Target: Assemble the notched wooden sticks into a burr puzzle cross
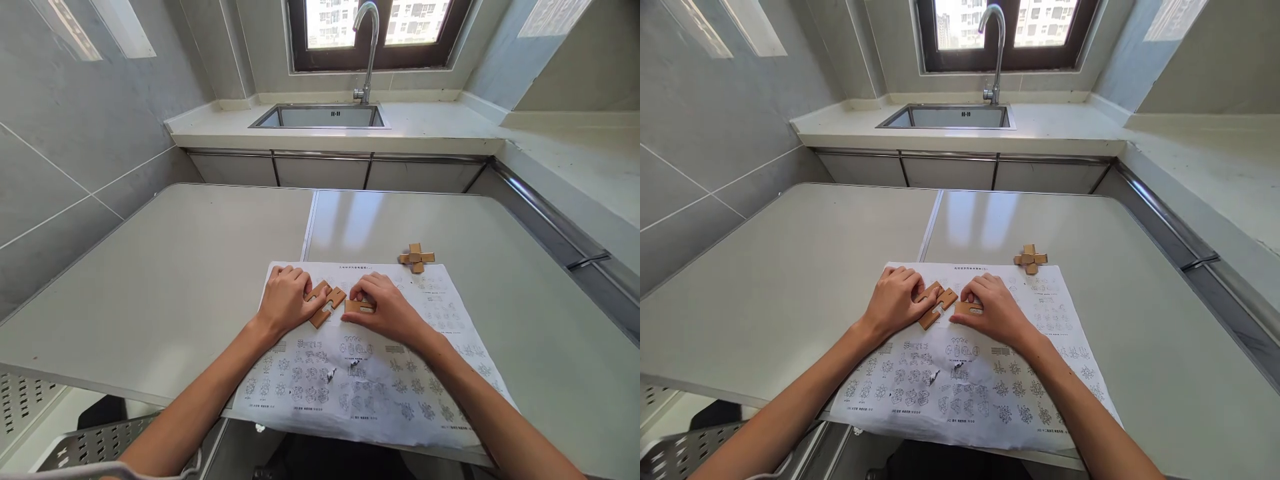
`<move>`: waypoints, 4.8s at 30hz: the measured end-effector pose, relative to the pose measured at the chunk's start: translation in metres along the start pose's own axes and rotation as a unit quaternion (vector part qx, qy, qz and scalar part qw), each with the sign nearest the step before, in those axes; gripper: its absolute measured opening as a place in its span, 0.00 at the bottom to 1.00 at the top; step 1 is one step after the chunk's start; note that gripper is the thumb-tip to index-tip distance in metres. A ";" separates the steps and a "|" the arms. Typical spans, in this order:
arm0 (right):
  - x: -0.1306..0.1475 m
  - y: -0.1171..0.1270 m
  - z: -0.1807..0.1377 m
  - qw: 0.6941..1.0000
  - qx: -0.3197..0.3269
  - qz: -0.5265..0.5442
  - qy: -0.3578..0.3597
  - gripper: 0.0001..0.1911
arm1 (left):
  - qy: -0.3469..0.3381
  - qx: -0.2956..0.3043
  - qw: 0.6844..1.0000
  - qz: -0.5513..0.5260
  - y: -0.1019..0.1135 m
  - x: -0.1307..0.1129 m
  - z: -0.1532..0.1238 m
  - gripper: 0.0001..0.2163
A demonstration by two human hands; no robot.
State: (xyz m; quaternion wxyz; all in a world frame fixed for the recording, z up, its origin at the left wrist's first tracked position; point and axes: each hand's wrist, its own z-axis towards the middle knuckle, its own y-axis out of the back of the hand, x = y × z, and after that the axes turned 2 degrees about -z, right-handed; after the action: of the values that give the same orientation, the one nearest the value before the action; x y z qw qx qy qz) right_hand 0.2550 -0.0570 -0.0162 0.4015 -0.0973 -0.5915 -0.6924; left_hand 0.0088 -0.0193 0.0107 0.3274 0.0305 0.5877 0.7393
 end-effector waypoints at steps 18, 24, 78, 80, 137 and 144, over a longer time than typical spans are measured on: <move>0.011 0.001 -0.001 0.992 -0.007 0.093 -0.082 0.26 | 0.160 0.000 0.963 -0.216 0.014 -0.009 0.003 0.24; 0.016 0.005 0.000 0.985 -0.039 0.131 -0.109 0.17 | 0.225 0.033 0.902 -0.366 0.016 -0.010 0.008 0.22; 0.031 -0.003 -0.005 0.965 -0.060 0.232 -0.110 0.18 | 0.118 0.250 0.821 -0.500 0.010 -0.026 -0.001 0.18; 0.032 -0.003 -0.005 0.971 -0.069 0.205 -0.101 0.20 | 0.108 0.244 0.835 -0.482 0.010 -0.027 -0.002 0.18; 0.027 -0.012 -0.005 0.985 -0.082 0.144 -0.052 0.28 | 0.090 0.173 0.897 -0.397 0.007 -0.034 -0.002 0.18; 0.027 -0.013 -0.005 0.987 -0.099 0.119 -0.041 0.29 | 0.095 0.172 0.897 -0.397 0.008 -0.036 -0.001 0.19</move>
State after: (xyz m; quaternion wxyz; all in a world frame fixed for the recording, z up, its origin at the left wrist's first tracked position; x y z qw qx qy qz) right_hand 0.2304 -0.0742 -0.0103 0.4447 -0.2342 -0.5206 -0.6902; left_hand 0.0331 -0.0398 0.0294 0.5255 -0.2198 0.6975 0.4349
